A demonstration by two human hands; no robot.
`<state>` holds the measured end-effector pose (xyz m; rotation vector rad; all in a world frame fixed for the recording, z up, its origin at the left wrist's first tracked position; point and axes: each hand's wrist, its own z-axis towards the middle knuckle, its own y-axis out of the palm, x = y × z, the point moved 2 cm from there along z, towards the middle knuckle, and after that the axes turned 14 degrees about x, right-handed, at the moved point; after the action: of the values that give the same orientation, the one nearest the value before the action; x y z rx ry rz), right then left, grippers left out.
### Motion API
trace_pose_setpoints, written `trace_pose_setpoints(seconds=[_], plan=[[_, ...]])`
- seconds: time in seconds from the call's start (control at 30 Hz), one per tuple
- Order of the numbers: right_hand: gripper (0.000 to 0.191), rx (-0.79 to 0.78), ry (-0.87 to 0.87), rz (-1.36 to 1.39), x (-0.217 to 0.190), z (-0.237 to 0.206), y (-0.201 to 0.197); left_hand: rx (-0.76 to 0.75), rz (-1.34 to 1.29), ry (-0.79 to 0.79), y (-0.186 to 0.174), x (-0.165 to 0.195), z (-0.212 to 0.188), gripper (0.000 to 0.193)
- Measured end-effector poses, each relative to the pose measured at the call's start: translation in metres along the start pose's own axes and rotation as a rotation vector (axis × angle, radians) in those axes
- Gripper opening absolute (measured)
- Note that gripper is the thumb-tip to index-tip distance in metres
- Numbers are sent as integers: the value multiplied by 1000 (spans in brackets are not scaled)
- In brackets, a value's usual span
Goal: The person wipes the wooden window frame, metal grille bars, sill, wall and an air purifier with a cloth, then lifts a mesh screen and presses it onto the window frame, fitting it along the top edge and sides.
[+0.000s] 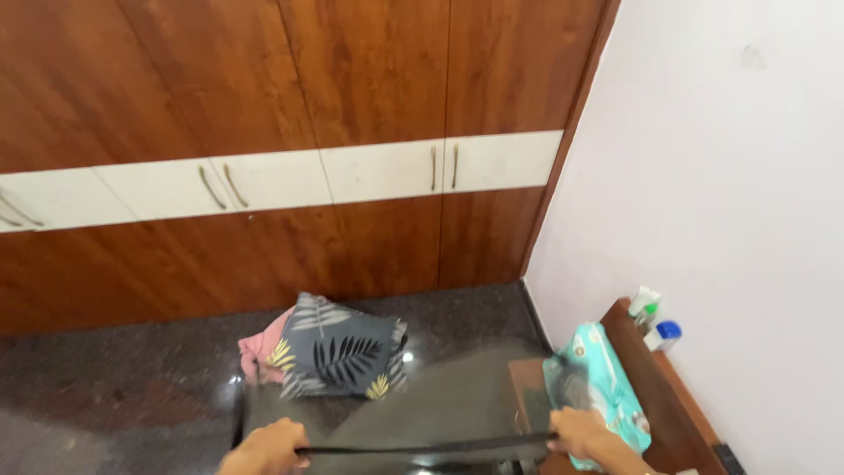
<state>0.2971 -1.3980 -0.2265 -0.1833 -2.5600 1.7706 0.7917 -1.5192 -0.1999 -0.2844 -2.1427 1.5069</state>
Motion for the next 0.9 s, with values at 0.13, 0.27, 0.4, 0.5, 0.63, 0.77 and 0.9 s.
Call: trace_pose_setpoints(seconds=[0.13, 0.27, 0.4, 0.5, 0.63, 0.77, 0.9], plan=[[17, 491, 11, -84, -47, 30, -45, 421, 228, -301, -39, -44, 7, 43], [39, 1045, -110, 329, -69, 22, -163, 757, 386, -184, -149, -37, 15, 22], [52, 1642, -119, 502, -87, -33, -241, 1486, 13, 65, -232, -9, -26, 45], [56, 1840, -131, 365, -101, -80, -224, 1646, 26, 239, -230, -6, -61, 52], [38, 1139, -36, 306, -98, -121, -169, 1024, 271, 262, -187, -30, -68, 38], [28, 1162, 277, 285, -90, -180, -135, 1166, 109, 380, -165, -28, -53, 27], [19, 1373, 342, 220, -80, -288, -118, 1195, -45, 518, -180, 21, -42, 17]])
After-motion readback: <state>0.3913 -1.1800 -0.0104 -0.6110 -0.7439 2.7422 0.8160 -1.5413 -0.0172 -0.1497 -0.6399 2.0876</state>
